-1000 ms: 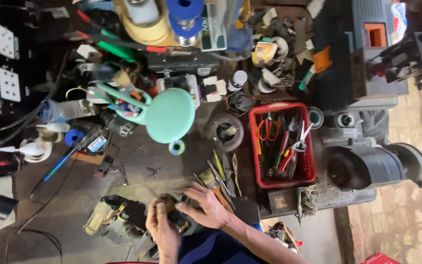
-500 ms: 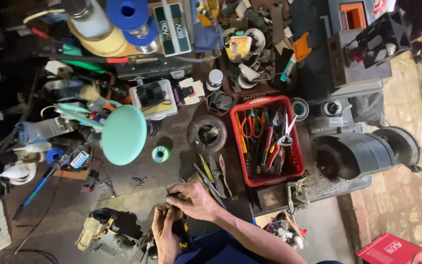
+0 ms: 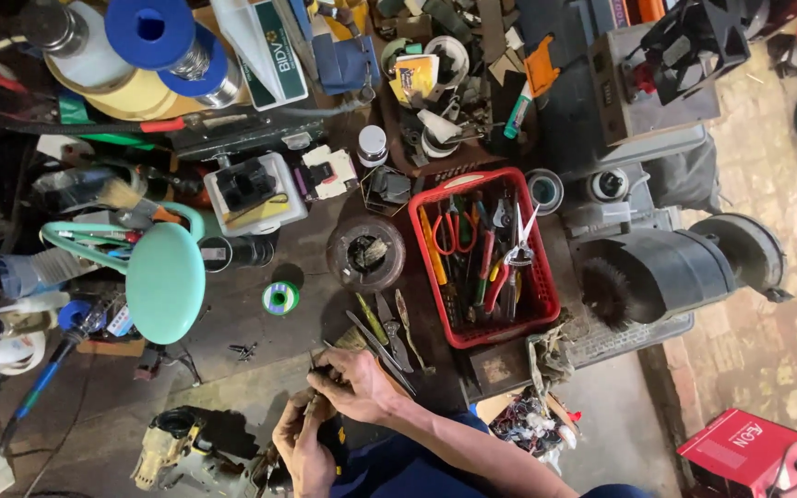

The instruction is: Disassembling a cordless power drill on a workbench by removing screws with a power screwdriver and prying the casing apart.

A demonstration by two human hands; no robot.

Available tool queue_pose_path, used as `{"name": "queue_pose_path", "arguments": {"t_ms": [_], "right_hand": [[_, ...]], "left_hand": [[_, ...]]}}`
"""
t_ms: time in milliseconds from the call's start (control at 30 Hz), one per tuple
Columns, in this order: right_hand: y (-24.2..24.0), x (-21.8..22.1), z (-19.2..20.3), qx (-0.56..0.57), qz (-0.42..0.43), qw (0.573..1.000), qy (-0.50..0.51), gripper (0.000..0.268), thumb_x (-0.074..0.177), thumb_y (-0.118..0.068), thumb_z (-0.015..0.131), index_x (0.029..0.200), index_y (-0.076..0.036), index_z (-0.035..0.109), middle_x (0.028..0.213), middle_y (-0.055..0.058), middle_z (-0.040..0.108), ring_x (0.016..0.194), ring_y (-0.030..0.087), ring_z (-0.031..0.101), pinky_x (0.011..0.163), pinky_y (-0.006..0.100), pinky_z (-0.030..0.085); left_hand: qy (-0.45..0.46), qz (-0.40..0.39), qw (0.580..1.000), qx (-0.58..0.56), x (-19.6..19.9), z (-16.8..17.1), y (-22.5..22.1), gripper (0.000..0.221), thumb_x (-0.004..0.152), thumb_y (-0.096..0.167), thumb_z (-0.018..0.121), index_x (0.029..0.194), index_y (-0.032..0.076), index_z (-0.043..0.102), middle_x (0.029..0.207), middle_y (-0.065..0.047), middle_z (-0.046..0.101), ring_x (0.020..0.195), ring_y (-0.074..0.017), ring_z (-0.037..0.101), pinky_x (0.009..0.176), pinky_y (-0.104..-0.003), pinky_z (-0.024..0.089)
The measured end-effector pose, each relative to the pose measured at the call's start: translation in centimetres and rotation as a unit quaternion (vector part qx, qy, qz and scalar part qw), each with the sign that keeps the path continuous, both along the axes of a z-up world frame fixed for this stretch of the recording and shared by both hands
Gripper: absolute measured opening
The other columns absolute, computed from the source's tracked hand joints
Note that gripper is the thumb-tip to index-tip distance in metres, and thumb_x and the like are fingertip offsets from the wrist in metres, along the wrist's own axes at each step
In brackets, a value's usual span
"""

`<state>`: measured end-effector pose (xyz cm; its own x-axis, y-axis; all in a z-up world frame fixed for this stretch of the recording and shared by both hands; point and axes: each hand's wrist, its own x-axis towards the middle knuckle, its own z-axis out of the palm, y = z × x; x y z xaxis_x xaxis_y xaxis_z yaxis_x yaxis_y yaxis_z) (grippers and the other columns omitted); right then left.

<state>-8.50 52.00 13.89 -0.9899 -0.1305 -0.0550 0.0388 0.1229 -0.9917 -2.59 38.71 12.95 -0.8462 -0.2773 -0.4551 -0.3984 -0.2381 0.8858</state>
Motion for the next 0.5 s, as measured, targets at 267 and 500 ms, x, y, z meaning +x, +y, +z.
{"name": "queue_pose_path", "arguments": {"t_ms": [267,500], "right_hand": [[1.6,-0.8,-0.4,0.083,-0.009,0.996,-0.015,0.022,0.097,-0.022,0.067,0.08,-0.009,0.062,0.074,0.005,0.062,0.066,0.02,0.059,0.061,0.036,0.045],[7.6,-6.6,4.9,0.135,-0.079,0.988,0.0,0.012,0.097,-0.003,0.063,0.109,-0.005,0.067,0.083,0.005,0.071,0.062,0.009,0.058,0.055,0.024,0.049]], "left_hand": [[0.012,-0.002,0.999,-0.03,-1.7,2.5,1.5,0.015,0.09,0.008,0.072,0.077,0.004,0.067,0.069,0.005,0.052,0.07,-0.0057,0.045,0.06,-0.023,0.035],[-0.071,-0.003,0.996,0.047,1.0,0.3,-0.3,0.002,0.087,0.002,0.073,0.086,0.0,0.073,0.085,-0.008,0.072,0.072,-0.0143,0.065,0.063,-0.027,0.053]]}}
